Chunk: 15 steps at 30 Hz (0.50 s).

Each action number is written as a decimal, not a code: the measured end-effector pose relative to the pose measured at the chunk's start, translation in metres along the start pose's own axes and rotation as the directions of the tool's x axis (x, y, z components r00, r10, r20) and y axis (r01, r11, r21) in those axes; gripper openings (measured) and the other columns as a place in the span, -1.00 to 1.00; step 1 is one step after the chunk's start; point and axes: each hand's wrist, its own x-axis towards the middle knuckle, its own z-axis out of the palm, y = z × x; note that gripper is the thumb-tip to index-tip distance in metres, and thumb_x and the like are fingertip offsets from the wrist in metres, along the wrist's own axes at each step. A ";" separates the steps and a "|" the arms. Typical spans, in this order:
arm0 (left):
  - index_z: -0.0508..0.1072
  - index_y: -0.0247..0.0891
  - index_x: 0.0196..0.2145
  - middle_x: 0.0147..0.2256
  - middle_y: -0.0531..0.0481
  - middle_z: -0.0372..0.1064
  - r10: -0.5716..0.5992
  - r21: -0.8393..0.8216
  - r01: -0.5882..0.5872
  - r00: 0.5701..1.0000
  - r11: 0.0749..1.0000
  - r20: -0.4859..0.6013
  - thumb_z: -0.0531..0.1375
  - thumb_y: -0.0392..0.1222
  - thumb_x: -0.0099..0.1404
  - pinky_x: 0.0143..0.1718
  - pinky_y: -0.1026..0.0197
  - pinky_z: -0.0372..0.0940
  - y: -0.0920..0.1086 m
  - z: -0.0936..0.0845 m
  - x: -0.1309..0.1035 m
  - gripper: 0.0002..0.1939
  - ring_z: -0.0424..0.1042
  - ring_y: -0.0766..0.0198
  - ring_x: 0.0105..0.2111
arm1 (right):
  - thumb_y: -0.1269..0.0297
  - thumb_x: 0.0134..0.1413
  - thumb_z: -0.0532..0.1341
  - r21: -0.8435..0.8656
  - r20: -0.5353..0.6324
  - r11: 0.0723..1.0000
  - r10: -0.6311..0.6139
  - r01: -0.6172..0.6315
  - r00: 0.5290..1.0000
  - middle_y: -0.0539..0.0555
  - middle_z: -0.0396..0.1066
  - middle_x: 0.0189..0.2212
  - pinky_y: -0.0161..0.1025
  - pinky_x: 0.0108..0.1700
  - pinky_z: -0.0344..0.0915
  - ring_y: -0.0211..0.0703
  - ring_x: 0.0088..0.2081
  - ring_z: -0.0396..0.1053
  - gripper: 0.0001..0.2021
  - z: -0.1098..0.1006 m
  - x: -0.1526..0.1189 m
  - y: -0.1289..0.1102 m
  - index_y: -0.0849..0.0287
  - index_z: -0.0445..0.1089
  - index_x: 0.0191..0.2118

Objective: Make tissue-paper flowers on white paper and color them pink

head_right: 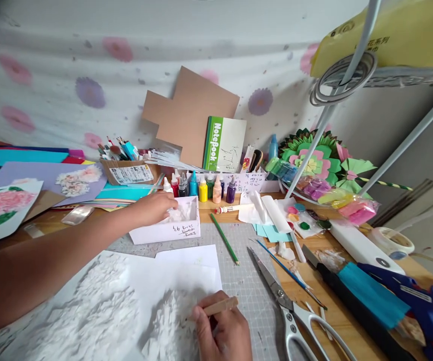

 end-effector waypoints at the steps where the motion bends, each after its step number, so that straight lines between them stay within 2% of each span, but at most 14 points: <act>1: 0.54 -0.24 -0.37 -0.25 -0.12 0.44 0.010 -0.008 -0.010 1.000 1.000 -0.002 0.15 -0.40 0.06 -0.20 0.14 0.24 -0.001 0.001 0.001 -0.79 0.40 0.05 -0.17 | 0.15 0.18 0.13 0.002 -0.002 1.000 0.002 -0.002 1.000 -0.01 0.38 -0.57 -0.37 -0.44 0.19 -0.26 -0.55 0.31 -0.71 0.000 0.000 -0.001 0.13 0.37 -0.51; 4: 0.51 -0.28 -0.49 -0.33 -0.13 0.44 0.011 -0.052 -0.013 0.999 0.999 -0.044 0.09 -0.38 0.10 -0.23 0.15 0.23 -0.005 -0.001 0.002 -0.81 0.41 0.09 -0.24 | 0.15 0.19 0.12 -0.005 0.001 1.000 0.010 -0.010 1.000 -0.01 0.38 -0.56 -0.37 -0.45 0.19 -0.27 -0.54 0.31 -0.71 -0.001 0.000 -0.001 0.13 0.38 -0.50; 7: 0.48 -0.27 -0.48 -0.34 -0.08 0.45 -0.017 -0.130 0.003 0.994 0.992 -0.107 0.06 -0.36 0.09 -0.26 0.21 0.23 -0.009 -0.012 -0.002 -0.81 0.41 0.17 -0.29 | 0.14 0.20 0.11 -0.025 0.023 1.000 0.009 -0.009 1.000 -0.01 0.37 -0.56 -0.37 -0.46 0.19 -0.27 -0.54 0.30 -0.70 -0.002 0.001 -0.001 0.14 0.38 -0.50; 9: 0.46 -0.27 -0.47 -0.35 -0.03 0.46 -0.034 -0.191 0.010 0.992 0.981 -0.121 0.04 -0.33 0.07 -0.30 0.26 0.24 -0.005 -0.022 -0.013 -0.81 0.41 0.23 -0.32 | 0.15 0.20 0.11 -0.033 0.038 0.999 0.006 -0.005 0.999 0.00 0.39 -0.56 -0.36 -0.46 0.21 -0.26 -0.54 0.32 -0.71 -0.004 0.003 -0.003 0.15 0.38 -0.49; 11: 0.41 -0.26 -0.48 -0.41 0.01 0.45 -0.069 -0.331 0.027 0.991 0.943 -0.116 0.03 -0.28 0.06 -0.36 0.29 0.23 0.008 -0.034 -0.032 -0.84 0.40 0.27 -0.37 | 0.18 0.19 0.12 -0.028 0.041 1.000 -0.004 0.005 0.999 0.03 0.43 -0.53 -0.35 -0.43 0.25 -0.23 -0.50 0.37 -0.73 -0.007 0.004 -0.009 0.15 0.37 -0.49; 12: 0.38 -0.27 -0.51 -0.46 0.03 0.42 -0.112 -0.472 0.045 0.987 0.880 -0.115 0.05 -0.25 0.04 -0.41 0.30 0.22 0.018 -0.038 -0.044 -0.87 0.39 0.28 -0.42 | 0.19 0.17 0.13 -0.022 0.041 1.000 -0.016 0.017 0.999 0.05 0.45 -0.50 -0.32 -0.38 0.28 -0.21 -0.46 0.40 -0.73 -0.009 0.004 -0.013 0.15 0.35 -0.51; 15: 0.31 -0.23 -0.56 -0.60 0.12 0.29 -0.183 -0.819 0.089 0.983 0.567 -0.019 0.13 -0.18 -0.03 -0.53 0.31 0.15 0.059 -0.049 -0.084 -0.92 0.29 0.36 -0.58 | 0.21 0.15 0.14 -0.027 0.060 1.000 0.014 -0.013 0.998 0.07 0.47 -0.48 -0.31 -0.42 0.27 -0.21 -0.48 0.38 -0.75 -0.013 0.007 -0.021 0.16 0.36 -0.51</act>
